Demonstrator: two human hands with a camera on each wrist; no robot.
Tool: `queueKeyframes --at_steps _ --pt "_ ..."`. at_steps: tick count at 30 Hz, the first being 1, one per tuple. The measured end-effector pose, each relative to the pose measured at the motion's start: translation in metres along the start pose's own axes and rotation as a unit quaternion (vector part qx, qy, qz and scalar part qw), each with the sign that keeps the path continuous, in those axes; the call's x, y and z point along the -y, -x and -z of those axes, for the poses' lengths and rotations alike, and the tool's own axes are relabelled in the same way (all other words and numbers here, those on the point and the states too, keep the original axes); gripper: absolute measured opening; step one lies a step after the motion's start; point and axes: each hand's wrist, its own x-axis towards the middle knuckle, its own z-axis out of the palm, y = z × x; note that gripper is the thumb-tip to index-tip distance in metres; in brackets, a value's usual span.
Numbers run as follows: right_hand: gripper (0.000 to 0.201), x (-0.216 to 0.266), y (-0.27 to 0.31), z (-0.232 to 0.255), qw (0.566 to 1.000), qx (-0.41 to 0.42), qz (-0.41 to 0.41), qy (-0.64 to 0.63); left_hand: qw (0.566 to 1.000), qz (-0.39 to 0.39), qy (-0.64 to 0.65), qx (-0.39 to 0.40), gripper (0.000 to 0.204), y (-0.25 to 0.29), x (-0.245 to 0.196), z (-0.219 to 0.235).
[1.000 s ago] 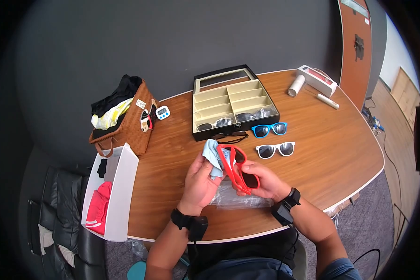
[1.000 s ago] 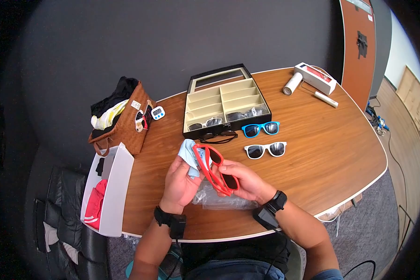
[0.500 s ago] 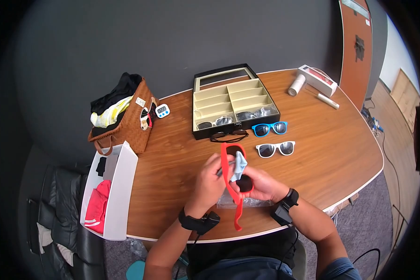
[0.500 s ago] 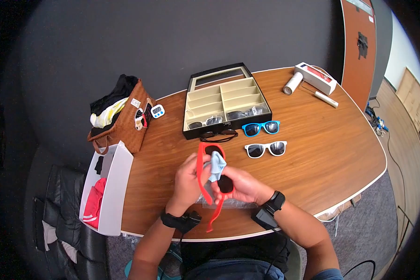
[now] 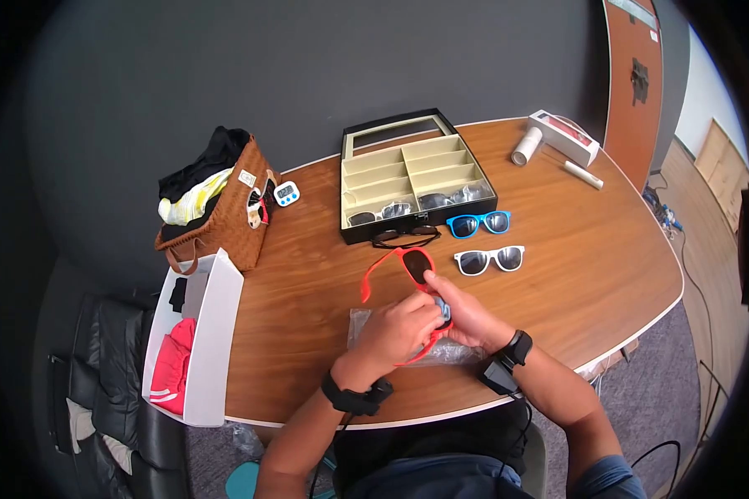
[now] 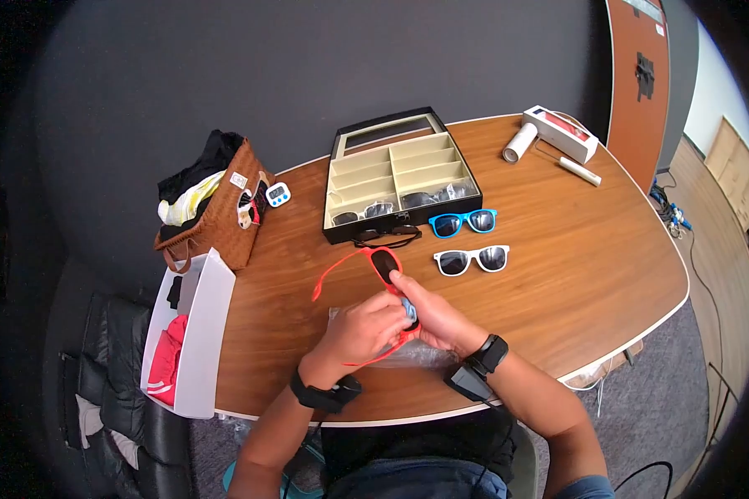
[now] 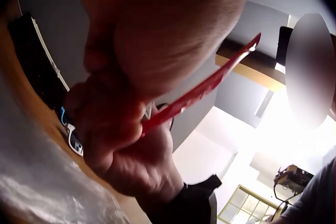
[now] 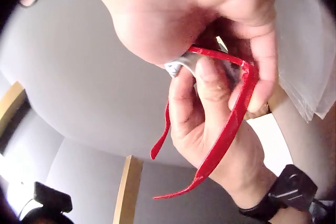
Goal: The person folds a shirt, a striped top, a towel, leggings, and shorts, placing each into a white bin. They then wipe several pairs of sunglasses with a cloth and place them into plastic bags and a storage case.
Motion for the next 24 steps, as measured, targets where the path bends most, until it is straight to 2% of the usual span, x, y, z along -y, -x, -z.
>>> queueKeyframes --at_steps 2,3,5,7,8,9,12,13,14,17,18,19,21,22,23,24 --pt "0.044 -0.005 -0.009 0.005 0.998 -0.007 0.025 0.049 0.993 -0.052 0.036 0.095 0.015 0.003 0.012 0.01" --pt "0.044 -0.004 -0.008 0.006 0.998 -0.005 0.022 0.052 0.994 -0.05 0.034 0.092 0.015 0.006 0.015 0.019" --pt "0.046 0.01 0.003 -0.008 0.999 0.033 0.029 0.027 0.999 0.016 0.018 0.025 0.016 0.01 0.021 0.043" --pt "0.046 0.012 -0.002 0.004 0.998 0.047 0.033 -0.006 0.994 0.089 -0.035 -0.048 0.016 0.015 0.036 0.067" --pt "0.046 0.013 -0.002 0.005 0.998 0.045 0.031 -0.01 0.991 0.11 -0.058 -0.05 0.017 0.018 0.048 0.076" --pt "0.046 0.014 -0.003 0.005 0.999 0.044 0.029 -0.013 0.985 0.123 -0.094 -0.071 0.019 0.02 0.053 0.08" --pt "0.046 0.014 -0.002 0.0 0.998 0.057 0.02 -0.011 0.979 0.098 -0.158 -0.084 0.021 0.023 0.038 0.082" --pt "0.047 0.011 -0.001 -0.001 0.998 0.066 0.014 -0.008 0.994 0.11 -0.022 0.011 0.019 0.024 0.027 0.079" --pt "0.047 0.009 -0.001 -0.002 0.998 0.066 0.011 -0.007 0.981 0.118 0.115 0.104 0.018 0.023 0.021 0.075" --pt "0.049 0.006 0.002 -0.007 0.997 0.071 0.002 0.008 0.977 0.091 0.168 0.094 0.016 0.016 0.021 0.051" --pt "0.049 0.007 0.006 -0.011 0.996 0.081 -0.008 0.043 0.974 0.141 0.17 0.047 0.018 0.011 0.02 0.041" --pt "0.05 0.008 0.009 -0.014 0.993 0.091 -0.018 0.077 0.974 0.141 0.172 0.047 0.018 0.008 0.02 0.039" --pt "0.051 0.011 0.01 -0.012 0.993 0.081 -0.017 0.082 0.964 0.19 0.168 0.084 0.023 0.002 0.021 0.038" --pt "0.051 0.013 0.009 -0.004 0.993 0.094 0.009 0.064 0.964 0.189 0.168 0.086 0.023 0.002 0.026 0.037" --pt "0.051 0.015 0.008 -0.001 0.993 0.106 0.036 0.045 0.931 0.231 0.28 0.025 0.025 0.004 0.035 0.036" --pt "0.049 0.017 0.009 -0.001 0.992 0.115 0.033 0.034 0.881 0.27 0.386 -0.039 0.027 0.006 0.043 0.037"
